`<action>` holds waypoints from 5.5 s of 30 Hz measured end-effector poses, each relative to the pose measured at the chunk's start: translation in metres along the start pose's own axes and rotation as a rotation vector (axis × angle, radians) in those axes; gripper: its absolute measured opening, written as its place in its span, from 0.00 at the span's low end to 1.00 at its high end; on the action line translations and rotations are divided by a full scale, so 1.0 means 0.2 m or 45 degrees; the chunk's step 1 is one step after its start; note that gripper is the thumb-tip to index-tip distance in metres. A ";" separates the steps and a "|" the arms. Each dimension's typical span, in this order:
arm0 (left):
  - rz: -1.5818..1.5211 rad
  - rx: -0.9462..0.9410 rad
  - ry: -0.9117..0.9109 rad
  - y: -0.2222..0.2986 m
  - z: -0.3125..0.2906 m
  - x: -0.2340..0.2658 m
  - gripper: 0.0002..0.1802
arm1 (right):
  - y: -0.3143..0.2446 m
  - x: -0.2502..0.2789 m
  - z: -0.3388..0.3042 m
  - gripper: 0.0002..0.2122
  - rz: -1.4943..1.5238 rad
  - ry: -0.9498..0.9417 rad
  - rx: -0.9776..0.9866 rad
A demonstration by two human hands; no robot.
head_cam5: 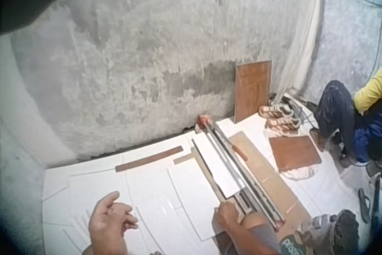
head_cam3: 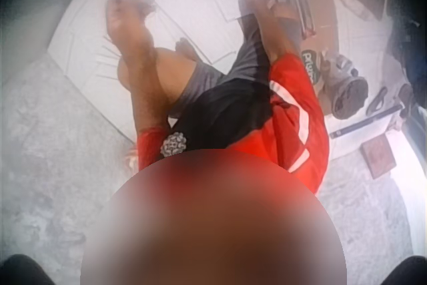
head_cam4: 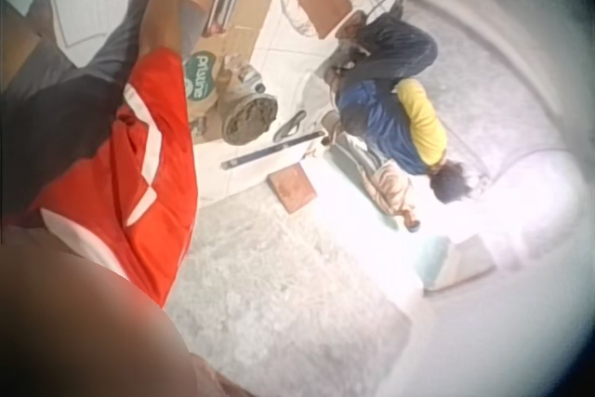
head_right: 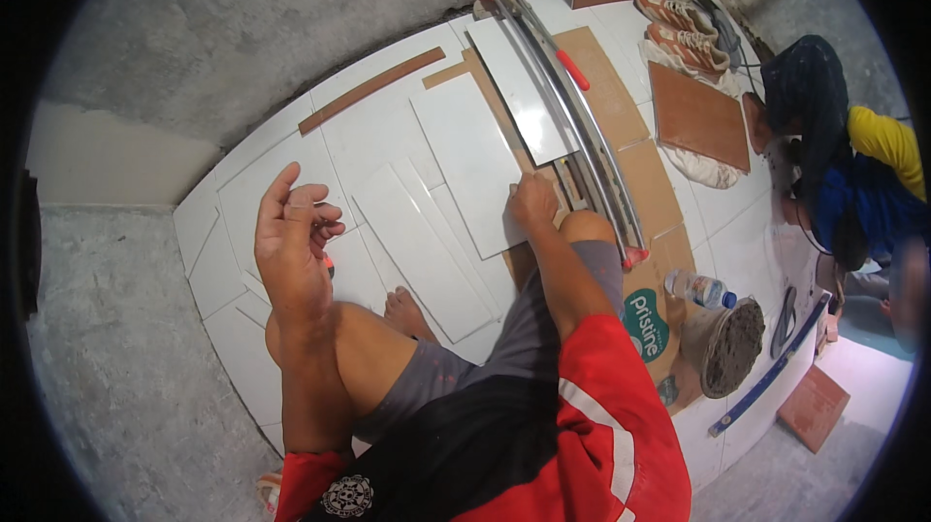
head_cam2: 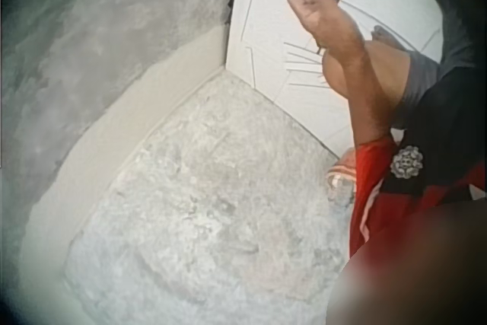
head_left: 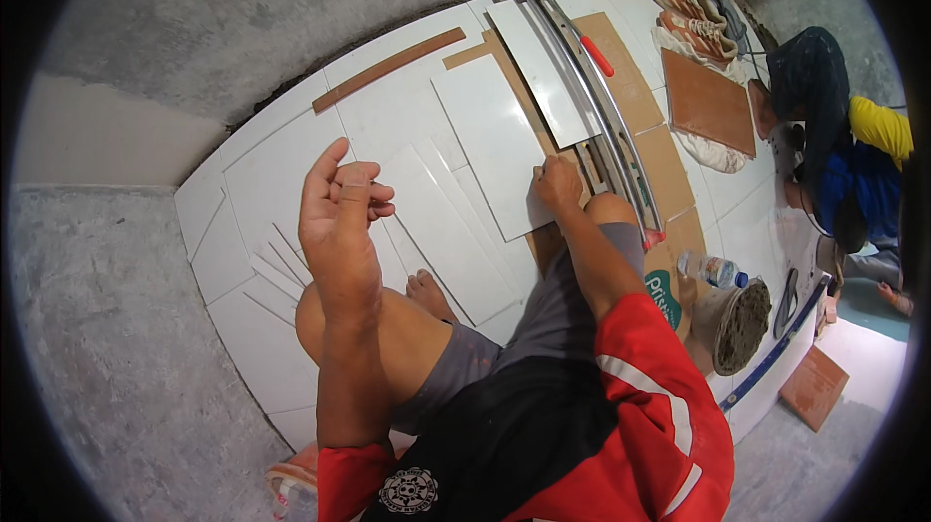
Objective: The person measures and marks a white ceramic tile with a tape measure and marker, then uses a manual tile cutter to score and snap the tile into smaller pieces. The person also fits a cut piece against the wall to check alignment.
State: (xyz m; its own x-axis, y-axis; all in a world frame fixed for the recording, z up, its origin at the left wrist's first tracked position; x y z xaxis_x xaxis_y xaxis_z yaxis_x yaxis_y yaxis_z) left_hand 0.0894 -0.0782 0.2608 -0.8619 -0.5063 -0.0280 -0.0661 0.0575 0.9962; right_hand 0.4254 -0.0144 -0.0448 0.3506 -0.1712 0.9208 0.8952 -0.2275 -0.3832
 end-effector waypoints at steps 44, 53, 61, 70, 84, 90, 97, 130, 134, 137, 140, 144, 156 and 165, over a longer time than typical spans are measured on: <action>1.497 -0.407 -1.225 -0.30 -0.50 -0.45 0.29 | 0.63 0.68 -0.04 0.42 -0.155 0.044 -0.099; 1.581 -0.409 -1.229 -0.39 -0.48 -0.48 0.30 | 0.69 0.56 0.13 0.39 -0.120 -0.037 -0.260; 1.581 -0.379 -1.189 -0.38 -0.48 -0.46 0.31 | 0.71 0.56 0.13 0.38 -0.113 -0.053 -0.277; 1.509 -0.516 -1.199 -0.30 -0.55 -0.36 0.30 | 0.50 0.76 0.07 0.35 -0.049 0.319 0.116; 1.326 -0.750 -1.374 -0.27 -0.62 -0.52 0.27 | -0.02 0.18 0.39 0.36 -0.274 0.275 0.152; 1.490 -0.579 -1.421 -0.34 -0.55 -0.46 0.27 | 0.01 0.07 0.50 0.49 -0.229 -0.045 -0.094; 1.433 -0.568 -1.434 -0.33 -0.53 -0.52 0.26 | 0.07 0.10 0.55 0.53 -0.331 -0.041 -0.173; 1.347 -0.703 -1.450 -0.27 -0.58 -0.57 0.25 | -0.03 0.23 0.25 0.45 -0.270 0.009 -0.131; 1.325 -0.663 -1.436 -0.28 -0.57 -0.58 0.25 | -0.06 0.25 0.20 0.44 -0.114 -0.004 -0.182; 1.272 -0.644 -1.249 -0.27 -0.49 -0.59 0.26 | -0.11 0.25 0.10 0.44 0.051 0.032 -0.217; 1.075 -0.533 -0.909 -0.26 -0.35 -0.58 0.28 | -0.07 0.17 0.02 0.45 0.597 -0.080 -0.364; 0.804 -0.134 -0.600 -0.31 -0.14 -0.50 0.34 | -0.31 0.37 -0.28 0.44 1.296 -0.404 -0.669; -0.462 -0.001 0.131 -0.12 0.08 -0.19 0.19 | -1.00 1.30 -0.55 0.43 0.840 0.290 0.577; -0.649 0.124 0.059 -0.05 0.07 -0.06 0.17 | -1.06 1.54 -0.57 0.25 1.270 -0.006 0.700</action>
State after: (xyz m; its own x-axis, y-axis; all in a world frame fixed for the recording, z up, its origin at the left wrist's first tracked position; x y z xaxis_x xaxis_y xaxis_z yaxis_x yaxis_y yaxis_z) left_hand 0.0936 -0.0615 0.2504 -0.6850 -0.5281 -0.5019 -0.5200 -0.1281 0.8445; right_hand 0.3129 -0.1281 0.3125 0.9739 -0.0362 0.2242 0.2154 0.4593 -0.8618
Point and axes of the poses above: each hand's wrist, its own z-axis towards the middle knuckle, its own x-axis out of the back of the hand, y = z × x, the point moved 10 cm from there along z, towards the middle knuckle, and after that the axes turned 10 degrees about y, right-handed, at the moved point
